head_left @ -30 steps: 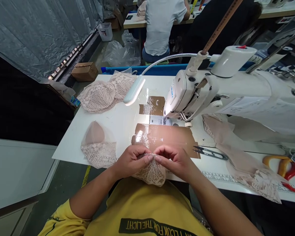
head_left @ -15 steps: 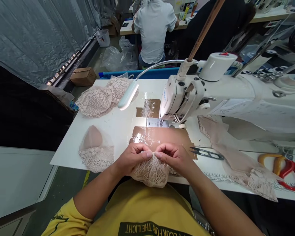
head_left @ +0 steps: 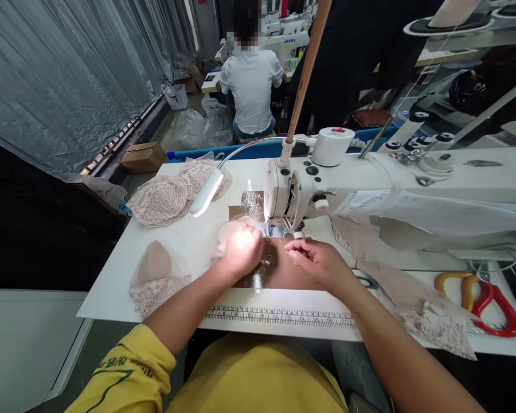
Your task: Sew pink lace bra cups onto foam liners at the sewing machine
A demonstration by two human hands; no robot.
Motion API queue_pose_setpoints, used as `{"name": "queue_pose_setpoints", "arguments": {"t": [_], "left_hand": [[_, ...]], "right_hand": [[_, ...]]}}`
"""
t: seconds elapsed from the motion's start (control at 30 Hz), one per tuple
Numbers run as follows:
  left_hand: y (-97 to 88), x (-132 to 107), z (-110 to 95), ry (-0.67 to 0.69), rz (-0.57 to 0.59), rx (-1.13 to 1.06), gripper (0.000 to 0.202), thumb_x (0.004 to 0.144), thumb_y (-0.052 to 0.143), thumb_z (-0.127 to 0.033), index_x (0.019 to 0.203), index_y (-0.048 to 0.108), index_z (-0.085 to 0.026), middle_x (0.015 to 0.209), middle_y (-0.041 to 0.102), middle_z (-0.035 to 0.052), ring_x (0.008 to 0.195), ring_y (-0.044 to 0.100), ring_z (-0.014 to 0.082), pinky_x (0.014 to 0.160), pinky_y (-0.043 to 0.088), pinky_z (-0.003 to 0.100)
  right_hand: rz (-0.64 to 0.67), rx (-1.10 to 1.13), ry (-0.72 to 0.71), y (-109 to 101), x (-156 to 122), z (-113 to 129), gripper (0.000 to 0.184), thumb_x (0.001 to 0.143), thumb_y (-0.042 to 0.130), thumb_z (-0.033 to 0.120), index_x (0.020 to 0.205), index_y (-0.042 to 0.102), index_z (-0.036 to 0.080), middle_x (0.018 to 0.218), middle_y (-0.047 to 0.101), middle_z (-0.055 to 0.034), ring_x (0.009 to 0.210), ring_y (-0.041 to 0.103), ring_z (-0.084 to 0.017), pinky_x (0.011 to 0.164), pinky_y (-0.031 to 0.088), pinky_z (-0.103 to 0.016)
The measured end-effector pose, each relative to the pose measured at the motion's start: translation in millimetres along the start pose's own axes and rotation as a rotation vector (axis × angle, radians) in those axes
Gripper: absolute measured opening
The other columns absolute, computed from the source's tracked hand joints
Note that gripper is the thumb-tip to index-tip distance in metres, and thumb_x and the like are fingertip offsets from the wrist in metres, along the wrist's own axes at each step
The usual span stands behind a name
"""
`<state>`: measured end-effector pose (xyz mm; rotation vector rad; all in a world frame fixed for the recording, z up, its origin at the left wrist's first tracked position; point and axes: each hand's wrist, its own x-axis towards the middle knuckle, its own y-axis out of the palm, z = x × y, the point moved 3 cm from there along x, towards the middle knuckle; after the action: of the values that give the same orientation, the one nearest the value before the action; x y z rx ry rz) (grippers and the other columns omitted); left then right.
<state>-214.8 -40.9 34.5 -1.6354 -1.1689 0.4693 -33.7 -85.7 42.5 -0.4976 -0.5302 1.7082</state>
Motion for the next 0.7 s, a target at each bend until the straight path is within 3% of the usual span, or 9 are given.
{"name": "queue_pose_setpoints", "arguments": {"t": [0.07,0.13,0.23,0.4,0.53,0.7], "left_hand": [[23.7,3,-14,0.029,0.056,0.034,0.024,0.084,0.048,-0.017,0.061,0.055,-0.016,0.061,0.053,0.0094,0.068,0.052,0.0242,0.063,0.041,0.036],[31.3,-2,-23,0.047,0.085,0.045,0.024,0.085,0.047,-0.020,0.063,0.057,-0.015,0.062,0.055,0.0113,0.069,0.053,0.0255,0.062,0.041,0.037],[20.2,-12,-25,0.062,0.132,0.050,0.030,0.089,0.043,-0.024,0.066,0.060,-0.014,0.064,0.056,0.0119,0.070,0.053,0.0251,0.061,0.042,0.036],[1.1,-18,-8,0.156,0.226,-0.103,0.031,0.091,0.044,-0.024,0.071,0.065,-0.015,0.074,0.064,0.0075,0.069,0.058,0.0170,0.066,0.047,0.029],[9.5,-15,4,0.234,0.116,-0.135,0.031,0.094,0.040,-0.024,0.101,0.069,-0.015,0.111,0.067,0.0128,0.089,0.062,0.0216,0.079,0.049,0.037],[22.2,-5,10,0.282,0.114,-0.102,0.036,0.095,0.036,-0.024,0.110,0.066,-0.012,0.119,0.064,0.0171,0.091,0.062,0.0248,0.079,0.050,0.041]], "right_hand": [[0.018,-0.120,-0.042,5,11,2,0.027,0.088,0.044,0.028,0.093,0.070,0.024,0.082,0.070,-0.0020,0.069,0.060,-0.018,0.064,0.044,-0.029],[0.023,-0.227,-0.096,13,20,2,0.031,0.087,0.041,0.019,0.096,0.070,0.024,0.089,0.071,-0.0032,0.078,0.061,-0.019,0.070,0.045,-0.029],[0.062,-0.392,-0.198,29,24,-3,0.033,0.085,0.040,0.009,0.093,0.070,0.021,0.091,0.068,-0.0052,0.081,0.059,-0.017,0.072,0.043,-0.027],[0.090,-0.672,-0.298,45,17,-7,0.028,0.084,0.044,0.006,0.093,0.067,0.019,0.090,0.063,-0.0065,0.078,0.053,-0.018,0.065,0.038,-0.028],[0.053,-0.784,-0.281,45,18,-5,0.035,0.087,0.040,0.005,0.103,0.067,0.018,0.095,0.064,-0.0093,0.078,0.053,-0.020,0.066,0.038,-0.031],[0.021,-0.786,-0.239,44,25,-4,0.042,0.082,0.040,0.002,0.110,0.067,0.018,0.101,0.064,-0.0103,0.079,0.054,-0.020,0.067,0.040,-0.032]]}}
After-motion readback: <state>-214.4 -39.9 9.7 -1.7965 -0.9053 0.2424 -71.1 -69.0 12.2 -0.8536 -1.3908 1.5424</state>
